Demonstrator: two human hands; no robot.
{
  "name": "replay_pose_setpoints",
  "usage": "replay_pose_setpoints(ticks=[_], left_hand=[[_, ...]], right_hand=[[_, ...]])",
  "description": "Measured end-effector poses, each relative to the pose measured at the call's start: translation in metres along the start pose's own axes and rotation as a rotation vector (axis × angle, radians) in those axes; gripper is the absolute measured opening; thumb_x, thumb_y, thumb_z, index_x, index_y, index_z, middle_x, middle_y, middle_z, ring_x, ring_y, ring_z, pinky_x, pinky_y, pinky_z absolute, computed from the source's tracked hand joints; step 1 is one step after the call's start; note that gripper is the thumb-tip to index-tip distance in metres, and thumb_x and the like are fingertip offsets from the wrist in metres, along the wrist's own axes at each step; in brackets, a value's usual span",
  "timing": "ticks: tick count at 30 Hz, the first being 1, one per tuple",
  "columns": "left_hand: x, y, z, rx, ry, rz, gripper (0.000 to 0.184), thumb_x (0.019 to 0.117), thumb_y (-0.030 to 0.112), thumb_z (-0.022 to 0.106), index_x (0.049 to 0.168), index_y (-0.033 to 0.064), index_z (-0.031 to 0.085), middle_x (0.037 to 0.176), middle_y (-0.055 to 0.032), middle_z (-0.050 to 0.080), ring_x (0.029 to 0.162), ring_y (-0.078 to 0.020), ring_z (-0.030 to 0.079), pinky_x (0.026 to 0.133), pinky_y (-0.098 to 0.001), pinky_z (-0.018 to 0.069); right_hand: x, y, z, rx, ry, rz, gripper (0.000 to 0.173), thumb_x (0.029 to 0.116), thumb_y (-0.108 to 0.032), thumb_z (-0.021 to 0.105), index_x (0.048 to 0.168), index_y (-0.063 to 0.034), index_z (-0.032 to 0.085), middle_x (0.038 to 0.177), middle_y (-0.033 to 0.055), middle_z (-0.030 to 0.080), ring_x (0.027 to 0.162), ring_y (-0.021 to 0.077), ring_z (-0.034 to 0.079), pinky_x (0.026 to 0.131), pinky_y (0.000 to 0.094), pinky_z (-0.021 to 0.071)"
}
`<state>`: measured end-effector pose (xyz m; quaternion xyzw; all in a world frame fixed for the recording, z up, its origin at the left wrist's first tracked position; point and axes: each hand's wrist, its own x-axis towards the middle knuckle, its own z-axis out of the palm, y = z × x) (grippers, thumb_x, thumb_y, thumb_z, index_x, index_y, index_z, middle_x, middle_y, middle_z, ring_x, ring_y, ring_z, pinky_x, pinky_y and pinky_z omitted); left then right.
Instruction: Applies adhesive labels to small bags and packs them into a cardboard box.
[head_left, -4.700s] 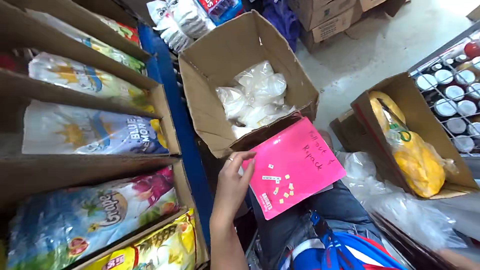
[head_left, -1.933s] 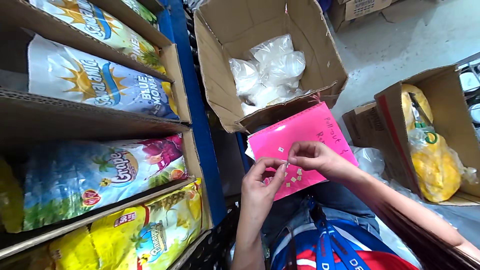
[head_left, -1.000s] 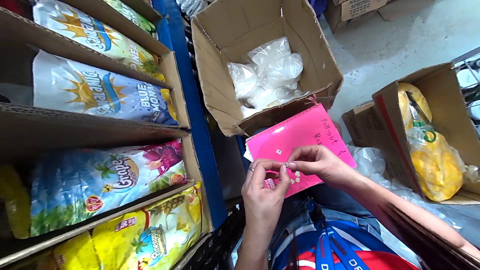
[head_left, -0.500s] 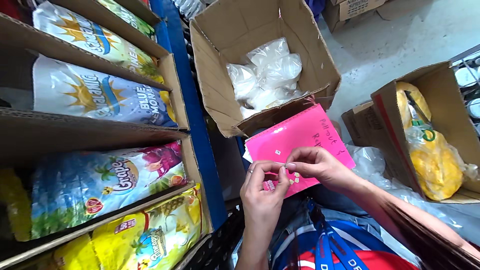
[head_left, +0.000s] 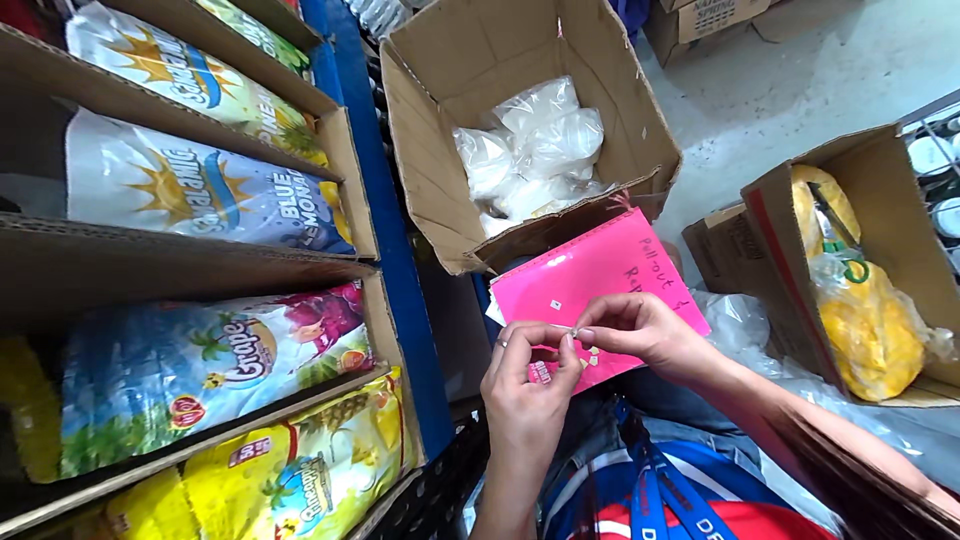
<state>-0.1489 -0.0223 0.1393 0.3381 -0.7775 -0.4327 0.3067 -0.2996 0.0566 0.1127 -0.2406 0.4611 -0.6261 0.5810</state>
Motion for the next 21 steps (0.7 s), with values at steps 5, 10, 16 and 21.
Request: replay_pose_setpoints(ticks=[5, 10, 16, 21], left_hand=[[-0.0006, 0.0005, -0.0001, 0.036, 0.002, 0.036, 0.01, 0.088, 0.008, 0.069, 0.092, -0.0015, 0.069, 0.093, -0.0032, 0.067, 0.085, 0.0012, 0.066, 0.075, -0.012, 0.0564], [-0.0006, 0.0016, 0.0005, 0.069, 0.011, 0.065, 0.01, 0.0882, 0.009, 0.069, 0.091, -0.0007, 0.069, 0.093, -0.004, 0.067, 0.085, 0.0007, 0.065, 0.075, -0.0116, 0.0554], [-0.0011, 0.0016, 0.0004, 0.114, 0.018, 0.103, 0.01, 0.0882, 0.01, 0.07, 0.091, 0.0003, 0.07, 0.092, -0.004, 0.067, 0.087, -0.0002, 0.065, 0.077, -0.0114, 0.0545], [-0.001, 0.0019, 0.0018, 0.164, 0.024, 0.13, 0.01, 0.0877, 0.011, 0.07, 0.09, 0.0012, 0.07, 0.09, -0.0039, 0.067, 0.087, -0.0009, 0.064, 0.077, -0.0111, 0.0533]], right_hand=[[-0.0023, -0.0011, 0.0019, -0.044, 0.025, -0.034, 0.006, 0.0953, -0.006, 0.066, 0.094, -0.0081, 0.071, 0.083, -0.0105, 0.069, 0.074, -0.0055, 0.062, 0.068, 0.0125, 0.0508], [-0.0036, -0.0015, 0.003, -0.07, 0.043, -0.047, 0.005, 0.0949, -0.006, 0.066, 0.094, -0.0083, 0.071, 0.081, -0.0106, 0.067, 0.071, -0.0062, 0.059, 0.064, 0.0114, 0.0482], [-0.0045, -0.0031, 0.0055, -0.089, 0.059, -0.061, 0.005, 0.0944, -0.005, 0.065, 0.094, -0.0071, 0.07, 0.082, -0.0099, 0.066, 0.071, -0.0055, 0.059, 0.066, 0.0121, 0.0495], [-0.0047, -0.0038, 0.0091, -0.11, 0.101, -0.068, 0.007, 0.0922, -0.004, 0.063, 0.092, -0.0081, 0.068, 0.077, -0.0114, 0.063, 0.066, -0.0067, 0.054, 0.061, 0.0106, 0.0456]])
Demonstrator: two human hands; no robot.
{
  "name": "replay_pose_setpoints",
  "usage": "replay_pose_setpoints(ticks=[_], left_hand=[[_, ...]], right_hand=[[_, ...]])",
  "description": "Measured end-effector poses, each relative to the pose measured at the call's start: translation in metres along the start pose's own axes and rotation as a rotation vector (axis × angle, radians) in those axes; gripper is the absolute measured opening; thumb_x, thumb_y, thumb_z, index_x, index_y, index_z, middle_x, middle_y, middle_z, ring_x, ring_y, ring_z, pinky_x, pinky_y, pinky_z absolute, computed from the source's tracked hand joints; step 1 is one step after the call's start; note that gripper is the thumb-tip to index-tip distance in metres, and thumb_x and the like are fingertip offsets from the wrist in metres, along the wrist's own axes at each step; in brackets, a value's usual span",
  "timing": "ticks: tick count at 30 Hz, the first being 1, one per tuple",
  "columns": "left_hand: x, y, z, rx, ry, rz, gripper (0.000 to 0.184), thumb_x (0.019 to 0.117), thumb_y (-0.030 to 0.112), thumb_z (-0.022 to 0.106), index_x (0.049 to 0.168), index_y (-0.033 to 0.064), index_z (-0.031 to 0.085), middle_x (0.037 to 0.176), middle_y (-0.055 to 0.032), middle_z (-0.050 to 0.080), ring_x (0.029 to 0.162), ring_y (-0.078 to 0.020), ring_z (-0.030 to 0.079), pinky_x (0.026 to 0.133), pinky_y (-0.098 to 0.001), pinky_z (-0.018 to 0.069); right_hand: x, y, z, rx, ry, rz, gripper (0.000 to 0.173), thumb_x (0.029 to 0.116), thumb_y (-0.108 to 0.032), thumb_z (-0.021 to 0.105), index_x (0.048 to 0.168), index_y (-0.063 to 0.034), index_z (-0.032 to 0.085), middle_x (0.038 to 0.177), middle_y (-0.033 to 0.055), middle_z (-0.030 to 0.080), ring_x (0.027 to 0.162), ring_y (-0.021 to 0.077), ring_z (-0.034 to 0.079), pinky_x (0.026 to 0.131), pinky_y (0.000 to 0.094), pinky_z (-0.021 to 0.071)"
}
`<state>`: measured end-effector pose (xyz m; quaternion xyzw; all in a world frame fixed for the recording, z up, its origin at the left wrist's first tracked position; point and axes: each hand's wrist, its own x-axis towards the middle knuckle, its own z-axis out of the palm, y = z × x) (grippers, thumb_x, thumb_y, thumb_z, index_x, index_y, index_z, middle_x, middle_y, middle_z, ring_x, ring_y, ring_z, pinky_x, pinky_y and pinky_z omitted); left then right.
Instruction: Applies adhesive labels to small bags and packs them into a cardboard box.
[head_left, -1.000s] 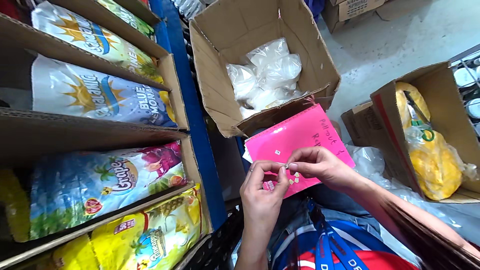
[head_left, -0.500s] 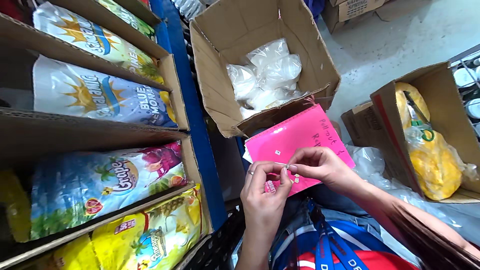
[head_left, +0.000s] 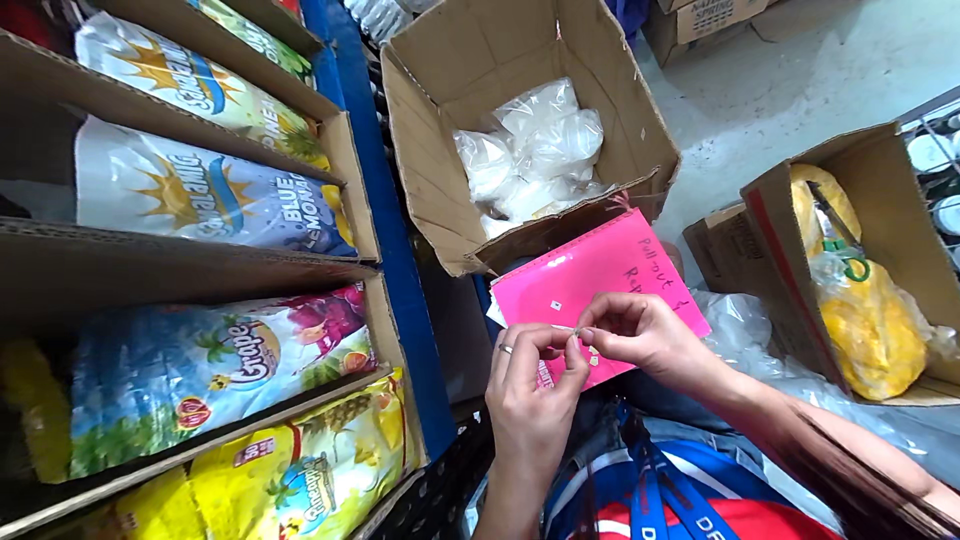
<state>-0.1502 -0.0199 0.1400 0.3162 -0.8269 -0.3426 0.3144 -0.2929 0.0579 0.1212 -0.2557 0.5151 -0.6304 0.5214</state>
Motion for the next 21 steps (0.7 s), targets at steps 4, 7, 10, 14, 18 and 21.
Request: replay_pose_setpoints(ticks=[4, 7, 10, 14, 18, 21], left_hand=[[0.0012, -0.0011, 0.0003, 0.007, 0.0, -0.001, 0.01, 0.0876, 0.011, 0.07, 0.089, 0.0008, 0.07, 0.091, -0.0049, 0.067, 0.086, -0.0009, 0.064, 0.076, -0.0109, 0.0529], [0.002, -0.002, 0.0, -0.007, -0.008, -0.011, 0.01, 0.0877, 0.011, 0.07, 0.09, 0.0004, 0.07, 0.091, -0.0047, 0.068, 0.087, -0.0007, 0.064, 0.076, -0.0111, 0.0534], [0.0024, -0.0028, 0.0002, -0.019, -0.012, -0.011, 0.01, 0.0877, 0.01, 0.07, 0.09, 0.0, 0.07, 0.091, -0.0051, 0.067, 0.087, -0.0004, 0.064, 0.076, -0.011, 0.0536], [0.0026, -0.0029, 0.0006, -0.028, -0.014, -0.012, 0.01, 0.0875, 0.01, 0.07, 0.09, -0.0003, 0.07, 0.092, -0.0054, 0.068, 0.087, -0.0008, 0.065, 0.076, -0.0112, 0.0542], [0.0035, -0.0023, 0.0002, -0.022, -0.024, -0.005, 0.01, 0.0872, 0.009, 0.07, 0.09, -0.0006, 0.071, 0.092, -0.0057, 0.068, 0.086, -0.0006, 0.065, 0.075, -0.011, 0.0542], [0.0037, -0.0025, 0.0004, -0.027, -0.024, -0.006, 0.01, 0.0871, 0.009, 0.07, 0.09, -0.0005, 0.07, 0.092, -0.0052, 0.067, 0.086, -0.0008, 0.065, 0.075, -0.0113, 0.0547]], right_hand=[[0.0004, 0.0006, 0.0022, -0.002, 0.029, 0.001, 0.007, 0.0908, -0.003, 0.064, 0.09, -0.008, 0.069, 0.075, -0.0115, 0.062, 0.063, -0.0075, 0.052, 0.058, 0.0101, 0.0436], [0.0007, 0.0009, 0.0025, 0.001, 0.039, 0.003, 0.007, 0.0911, -0.003, 0.065, 0.091, -0.0077, 0.07, 0.075, -0.0112, 0.063, 0.063, -0.0074, 0.053, 0.058, 0.0102, 0.0439], [0.0003, 0.0009, 0.0018, -0.002, 0.038, 0.004, 0.007, 0.0918, -0.003, 0.064, 0.092, -0.0072, 0.071, 0.076, -0.0103, 0.064, 0.064, -0.0068, 0.054, 0.059, 0.0104, 0.045], [-0.0002, 0.0005, 0.0013, 0.0, 0.04, 0.002, 0.008, 0.092, -0.003, 0.064, 0.091, -0.0069, 0.071, 0.078, -0.0098, 0.065, 0.066, -0.0064, 0.056, 0.06, 0.0108, 0.0463], [-0.0004, 0.0002, 0.0004, 0.003, 0.037, 0.01, 0.008, 0.092, -0.002, 0.064, 0.092, -0.0069, 0.071, 0.078, -0.0094, 0.066, 0.066, -0.0065, 0.057, 0.061, 0.0108, 0.0471], [-0.0005, -0.0003, -0.0002, 0.006, 0.035, 0.015, 0.008, 0.0921, -0.002, 0.064, 0.092, -0.0067, 0.071, 0.078, -0.0093, 0.066, 0.066, -0.0062, 0.057, 0.061, 0.0109, 0.0477]])
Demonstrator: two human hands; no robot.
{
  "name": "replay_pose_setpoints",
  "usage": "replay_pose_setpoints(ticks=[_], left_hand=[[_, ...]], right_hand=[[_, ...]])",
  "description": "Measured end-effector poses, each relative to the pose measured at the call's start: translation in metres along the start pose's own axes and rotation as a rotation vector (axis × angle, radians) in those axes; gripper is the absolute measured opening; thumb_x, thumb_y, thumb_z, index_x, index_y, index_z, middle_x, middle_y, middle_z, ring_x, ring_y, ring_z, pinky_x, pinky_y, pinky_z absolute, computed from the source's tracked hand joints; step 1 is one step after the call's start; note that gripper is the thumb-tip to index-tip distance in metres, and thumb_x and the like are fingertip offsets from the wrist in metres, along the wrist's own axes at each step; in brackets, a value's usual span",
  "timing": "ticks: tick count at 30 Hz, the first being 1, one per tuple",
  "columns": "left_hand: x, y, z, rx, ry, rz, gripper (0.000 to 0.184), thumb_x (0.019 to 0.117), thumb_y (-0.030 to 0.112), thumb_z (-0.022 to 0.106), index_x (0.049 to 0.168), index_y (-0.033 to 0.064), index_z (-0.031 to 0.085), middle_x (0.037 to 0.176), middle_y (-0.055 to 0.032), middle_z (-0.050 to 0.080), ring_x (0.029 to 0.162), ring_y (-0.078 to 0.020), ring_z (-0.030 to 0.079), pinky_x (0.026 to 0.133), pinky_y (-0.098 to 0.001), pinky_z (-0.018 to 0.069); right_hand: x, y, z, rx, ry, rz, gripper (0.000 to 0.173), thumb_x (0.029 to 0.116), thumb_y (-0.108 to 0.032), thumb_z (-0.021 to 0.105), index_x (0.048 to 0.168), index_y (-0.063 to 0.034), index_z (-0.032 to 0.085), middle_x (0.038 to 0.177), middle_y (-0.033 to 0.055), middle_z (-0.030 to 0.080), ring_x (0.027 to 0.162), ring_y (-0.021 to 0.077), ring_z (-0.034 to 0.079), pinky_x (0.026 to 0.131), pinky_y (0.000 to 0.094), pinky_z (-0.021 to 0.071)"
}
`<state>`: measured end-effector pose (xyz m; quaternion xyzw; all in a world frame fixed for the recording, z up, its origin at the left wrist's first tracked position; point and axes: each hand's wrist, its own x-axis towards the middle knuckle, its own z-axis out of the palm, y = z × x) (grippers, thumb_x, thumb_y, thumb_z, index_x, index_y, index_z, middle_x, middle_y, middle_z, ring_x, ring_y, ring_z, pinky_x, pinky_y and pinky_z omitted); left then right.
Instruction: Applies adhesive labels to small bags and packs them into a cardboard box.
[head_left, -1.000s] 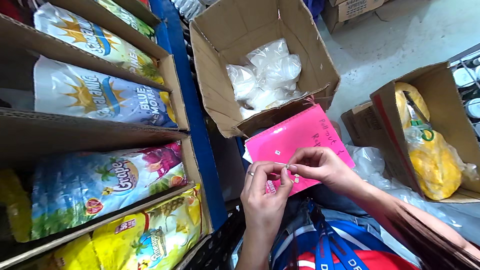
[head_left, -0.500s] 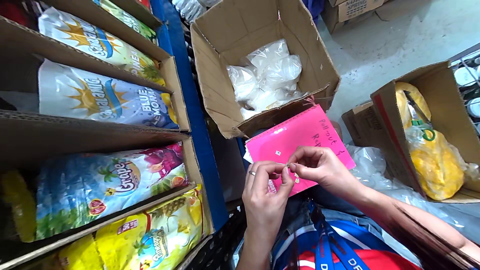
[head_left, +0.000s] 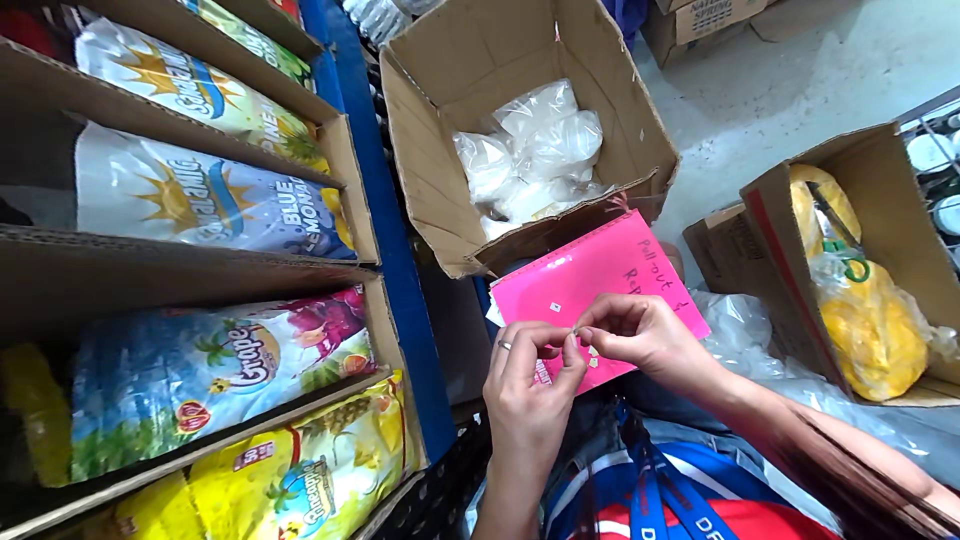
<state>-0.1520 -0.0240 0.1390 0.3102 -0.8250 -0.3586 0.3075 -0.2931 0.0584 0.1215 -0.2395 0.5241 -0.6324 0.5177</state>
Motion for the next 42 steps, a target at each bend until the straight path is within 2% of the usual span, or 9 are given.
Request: replay_pose_setpoints(ticks=[12, 18, 21, 24, 27, 36, 39, 42], left_hand=[[0.002, 0.001, 0.002, -0.002, 0.016, -0.005, 0.011, 0.0881, 0.01, 0.07, 0.091, -0.0012, 0.071, 0.093, -0.006, 0.067, 0.087, 0.0005, 0.066, 0.076, -0.0104, 0.0549], [0.001, 0.002, 0.005, 0.046, 0.053, 0.044, 0.017, 0.0899, 0.011, 0.071, 0.102, -0.0015, 0.071, 0.098, -0.0079, 0.068, 0.093, -0.004, 0.065, 0.08, -0.013, 0.0533], [0.0, 0.005, 0.005, 0.119, 0.101, 0.127, 0.01, 0.0914, 0.015, 0.071, 0.096, 0.0068, 0.07, 0.098, -0.0051, 0.064, 0.099, -0.006, 0.059, 0.084, -0.0126, 0.047], [0.001, 0.005, 0.007, 0.179, 0.107, 0.167, 0.008, 0.0906, 0.014, 0.072, 0.094, 0.0081, 0.075, 0.096, -0.0044, 0.063, 0.1, -0.009, 0.056, 0.089, -0.016, 0.0428], [0.002, 0.005, 0.01, 0.224, 0.123, 0.176, 0.009, 0.0902, 0.013, 0.072, 0.095, 0.0069, 0.076, 0.095, -0.0052, 0.063, 0.098, -0.0099, 0.056, 0.088, -0.0166, 0.0429], [0.005, 0.005, 0.013, 0.332, 0.136, 0.212, 0.009, 0.0895, 0.017, 0.072, 0.09, 0.0074, 0.074, 0.092, -0.0063, 0.064, 0.098, -0.0137, 0.057, 0.088, -0.0179, 0.0424], [0.008, 0.003, 0.013, 0.276, 0.126, 0.199, 0.011, 0.0897, 0.018, 0.071, 0.089, 0.0071, 0.072, 0.092, -0.0053, 0.064, 0.097, -0.0116, 0.057, 0.088, -0.0163, 0.0424], [0.011, -0.001, 0.01, 0.116, 0.121, 0.113, 0.011, 0.0877, 0.016, 0.071, 0.088, 0.0052, 0.071, 0.094, -0.0044, 0.066, 0.097, -0.0064, 0.059, 0.085, -0.0128, 0.0456]], right_hand=[[-0.001, -0.001, -0.001, 0.006, 0.022, -0.002, 0.007, 0.0945, -0.003, 0.064, 0.094, -0.0063, 0.07, 0.08, -0.0091, 0.067, 0.068, -0.0053, 0.06, 0.064, 0.0116, 0.0496], [0.0, 0.002, 0.001, 0.013, 0.093, -0.053, 0.006, 0.0944, -0.003, 0.064, 0.095, -0.0057, 0.07, 0.08, -0.0083, 0.067, 0.068, -0.0055, 0.059, 0.064, 0.0112, 0.0493], [0.0, 0.004, 0.002, -0.003, 0.126, -0.107, 0.006, 0.0943, -0.004, 0.064, 0.096, -0.0051, 0.07, 0.08, -0.0084, 0.066, 0.067, -0.0062, 0.057, 0.062, 0.0103, 0.0476], [-0.001, 0.007, 0.003, -0.045, 0.144, -0.17, 0.006, 0.0944, -0.004, 0.064, 0.096, -0.0034, 0.07, 0.083, -0.0071, 0.065, 0.067, -0.0067, 0.055, 0.062, 0.0099, 0.0466], [-0.003, 0.009, 0.005, -0.118, 0.164, -0.242, 0.008, 0.0938, -0.006, 0.065, 0.096, -0.0013, 0.071, 0.087, -0.0039, 0.065, 0.07, -0.006, 0.056, 0.064, 0.0096, 0.0477], [-0.003, 0.016, 0.006, -0.222, 0.202, -0.387, 0.009, 0.0917, -0.006, 0.068, 0.094, 0.0009, 0.072, 0.085, -0.0019, 0.063, 0.072, -0.0062, 0.054, 0.064, 0.0078, 0.0457], [-0.001, 0.015, 0.005, -0.214, 0.201, -0.388, 0.009, 0.0919, -0.006, 0.068, 0.094, 0.0006, 0.072, 0.085, -0.0021, 0.063, 0.072, -0.0064, 0.054, 0.064, 0.0079, 0.0453], [0.001, 0.013, 0.003, -0.209, 0.216, -0.372, 0.008, 0.0917, -0.006, 0.067, 0.094, 0.0004, 0.072, 0.086, -0.0022, 0.064, 0.072, -0.0064, 0.054, 0.064, 0.0081, 0.0457]])
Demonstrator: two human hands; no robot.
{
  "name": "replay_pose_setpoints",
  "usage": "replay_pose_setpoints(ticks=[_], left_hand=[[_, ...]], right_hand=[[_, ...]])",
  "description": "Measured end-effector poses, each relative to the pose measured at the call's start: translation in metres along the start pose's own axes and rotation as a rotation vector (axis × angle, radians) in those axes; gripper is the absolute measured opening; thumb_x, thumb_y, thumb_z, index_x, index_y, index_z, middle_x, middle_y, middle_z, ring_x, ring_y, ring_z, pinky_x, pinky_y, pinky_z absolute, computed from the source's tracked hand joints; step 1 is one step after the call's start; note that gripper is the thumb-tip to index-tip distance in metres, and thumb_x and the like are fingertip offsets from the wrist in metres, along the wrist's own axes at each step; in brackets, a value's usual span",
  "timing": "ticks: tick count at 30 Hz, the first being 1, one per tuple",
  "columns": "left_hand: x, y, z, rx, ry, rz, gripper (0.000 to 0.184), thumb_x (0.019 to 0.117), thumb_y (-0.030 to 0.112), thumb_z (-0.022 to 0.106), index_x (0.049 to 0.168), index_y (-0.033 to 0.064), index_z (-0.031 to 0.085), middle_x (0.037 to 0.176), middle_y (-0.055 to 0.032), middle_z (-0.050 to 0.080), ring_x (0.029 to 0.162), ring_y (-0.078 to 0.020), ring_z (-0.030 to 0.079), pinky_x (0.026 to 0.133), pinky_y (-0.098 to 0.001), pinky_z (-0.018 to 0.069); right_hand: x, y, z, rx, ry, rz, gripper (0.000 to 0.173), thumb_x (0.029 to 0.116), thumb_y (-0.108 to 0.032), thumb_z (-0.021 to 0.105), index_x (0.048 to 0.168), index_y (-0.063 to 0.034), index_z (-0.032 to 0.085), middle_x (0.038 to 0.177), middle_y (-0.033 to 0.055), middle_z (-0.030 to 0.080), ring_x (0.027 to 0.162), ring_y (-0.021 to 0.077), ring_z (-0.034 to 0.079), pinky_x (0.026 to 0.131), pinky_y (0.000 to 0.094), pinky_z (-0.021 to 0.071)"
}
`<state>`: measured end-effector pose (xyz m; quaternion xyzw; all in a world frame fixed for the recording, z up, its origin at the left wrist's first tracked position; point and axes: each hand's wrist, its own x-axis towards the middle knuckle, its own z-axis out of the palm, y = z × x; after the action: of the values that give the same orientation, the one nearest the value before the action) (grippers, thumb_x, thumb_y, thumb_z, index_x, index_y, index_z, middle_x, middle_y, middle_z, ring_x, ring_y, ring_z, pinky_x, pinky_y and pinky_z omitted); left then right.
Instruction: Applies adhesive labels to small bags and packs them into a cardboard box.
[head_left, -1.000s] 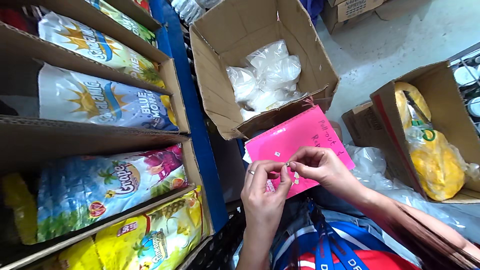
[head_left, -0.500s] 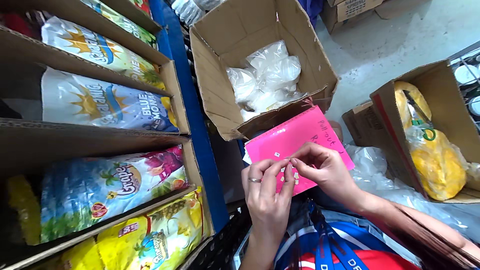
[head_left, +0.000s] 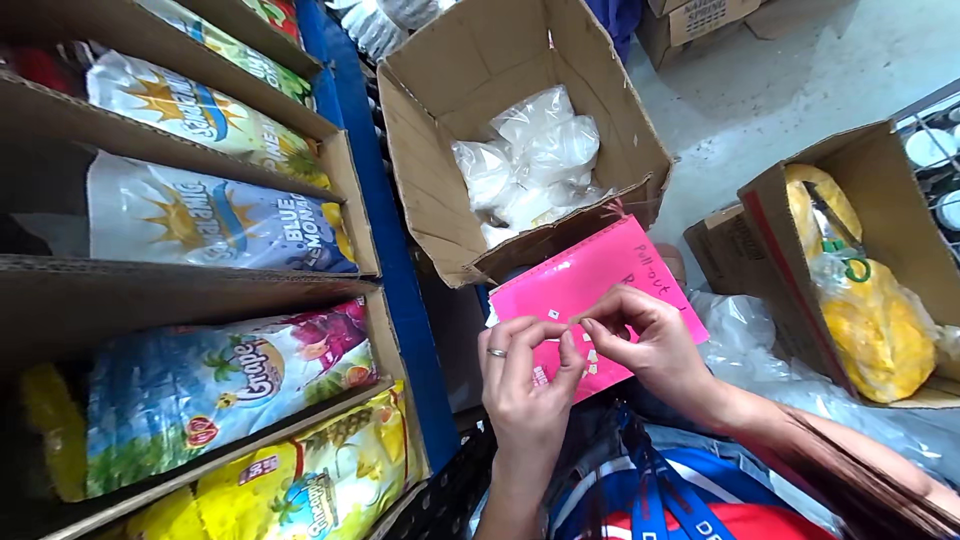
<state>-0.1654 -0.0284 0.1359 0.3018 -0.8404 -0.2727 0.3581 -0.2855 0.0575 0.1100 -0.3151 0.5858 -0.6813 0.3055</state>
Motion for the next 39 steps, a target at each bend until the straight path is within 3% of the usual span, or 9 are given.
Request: replay_pose_setpoints(ticks=[6, 12, 15, 17, 21, 24, 28, 33, 39], left_hand=[[0.027, -0.038, -0.01, -0.191, 0.027, -0.166, 0.012, 0.0919, 0.01, 0.066, 0.094, -0.0018, 0.069, 0.097, -0.0016, 0.066, 0.089, 0.0014, 0.061, 0.079, -0.0134, 0.0521], [0.084, -0.098, 0.003, -0.085, 0.081, -0.294, 0.016, 0.0914, 0.009, 0.067, 0.098, -0.0051, 0.068, 0.097, -0.0078, 0.066, 0.088, -0.0015, 0.062, 0.079, -0.0159, 0.0512], [0.112, -0.131, 0.02, -0.094, 0.048, -0.364, 0.014, 0.0928, 0.006, 0.068, 0.101, -0.0053, 0.068, 0.1, -0.0104, 0.065, 0.09, -0.0058, 0.063, 0.08, -0.02, 0.0527], [0.125, -0.15, 0.03, -0.062, 0.0, -0.426, 0.015, 0.0943, 0.007, 0.068, 0.103, -0.0051, 0.069, 0.103, -0.0137, 0.066, 0.092, -0.011, 0.065, 0.082, -0.0253, 0.0535], [0.132, -0.178, 0.048, 0.023, -0.102, -0.471, 0.021, 0.0959, 0.008, 0.065, 0.107, -0.0085, 0.069, 0.104, -0.0208, 0.069, 0.096, -0.021, 0.067, 0.086, -0.0332, 0.0539], [0.129, -0.184, 0.056, 0.021, -0.154, -0.525, 0.021, 0.0957, 0.007, 0.065, 0.107, -0.0102, 0.069, 0.105, -0.0225, 0.069, 0.098, -0.0242, 0.067, 0.088, -0.036, 0.0533], [0.126, -0.185, 0.063, 0.038, -0.178, -0.547, 0.018, 0.0939, 0.007, 0.066, 0.103, -0.0081, 0.07, 0.101, -0.0195, 0.068, 0.095, -0.0222, 0.067, 0.084, -0.0344, 0.0552], [0.118, -0.194, 0.065, 0.02, -0.12, -0.517, 0.014, 0.0901, 0.009, 0.068, 0.096, -0.0031, 0.071, 0.097, -0.0125, 0.068, 0.088, -0.0095, 0.068, 0.074, -0.0215, 0.0575], [0.115, -0.19, 0.066, -0.094, -0.068, -0.552, 0.012, 0.0868, 0.005, 0.069, 0.094, -0.0042, 0.07, 0.097, -0.0091, 0.067, 0.085, 0.0012, 0.067, 0.073, -0.013, 0.0568]], right_hand=[[0.032, 0.006, -0.018, -0.214, 0.025, -0.059, 0.012, 0.0943, -0.01, 0.065, 0.096, -0.0007, 0.073, 0.086, -0.0011, 0.067, 0.073, -0.0044, 0.057, 0.067, 0.0119, 0.0483], [0.137, 0.027, -0.051, -0.721, -0.006, -0.178, 0.014, 0.0949, -0.007, 0.067, 0.101, 0.0039, 0.071, 0.093, 0.0161, 0.066, 0.076, 0.0238, 0.064, 0.07, 0.0401, 0.0558], [0.191, 0.042, -0.057, -1.006, -0.215, 0.028, 0.018, 0.0994, -0.006, 0.06, 0.105, 0.0068, 0.07, 0.108, 0.0262, 0.066, 0.097, 0.0434, 0.067, 0.082, 0.062, 0.0539], [0.219, 0.052, -0.053, -1.183, -0.396, 0.259, 0.016, 0.0981, -0.003, 0.06, 0.106, 0.0072, 0.07, 0.112, 0.0298, 0.066, 0.105, 0.0496, 0.065, 0.084, 0.0685, 0.0517], [0.266, 0.062, -0.032, -1.361, -0.613, 0.557, 0.018, 0.0958, 0.001, 0.063, 0.109, 0.0119, 0.066, 0.119, 0.0332, 0.064, 0.114, 0.0525, 0.062, 0.089, 0.0701, 0.0483], [0.304, 0.081, -0.021, -1.467, -0.738, 0.641, 0.03, 0.0963, -0.01, 0.068, 0.117, 0.011, 0.066, 0.127, 0.0324, 0.061, 0.121, 0.0508, 0.058, 0.093, 0.0693, 0.0456], [0.354, 0.118, -0.009, -1.593, -0.882, 0.645, 0.031, 0.1023, -0.013, 0.059, 0.119, 0.0135, 0.063, 0.131, 0.0329, 0.059, 0.126, 0.0497, 0.056, 0.099, 0.0685, 0.0432], [0.423, 0.195, 0.009, -1.498, -0.651, 0.634, 0.04, 0.0984, -0.02, 0.066, 0.118, 0.0143, 0.064, 0.132, 0.0344, 0.058, 0.127, 0.0512, 0.054, 0.099, 0.0706, 0.0418], [0.442, 0.291, 0.02, -1.41, -0.575, 0.557, 0.073, 0.0857, -0.033, 0.083, 0.139, 0.0081, 0.054, 0.143, 0.0337, 0.05, 0.134, 0.0526, 0.047, 0.102, 0.0711, 0.0392]])
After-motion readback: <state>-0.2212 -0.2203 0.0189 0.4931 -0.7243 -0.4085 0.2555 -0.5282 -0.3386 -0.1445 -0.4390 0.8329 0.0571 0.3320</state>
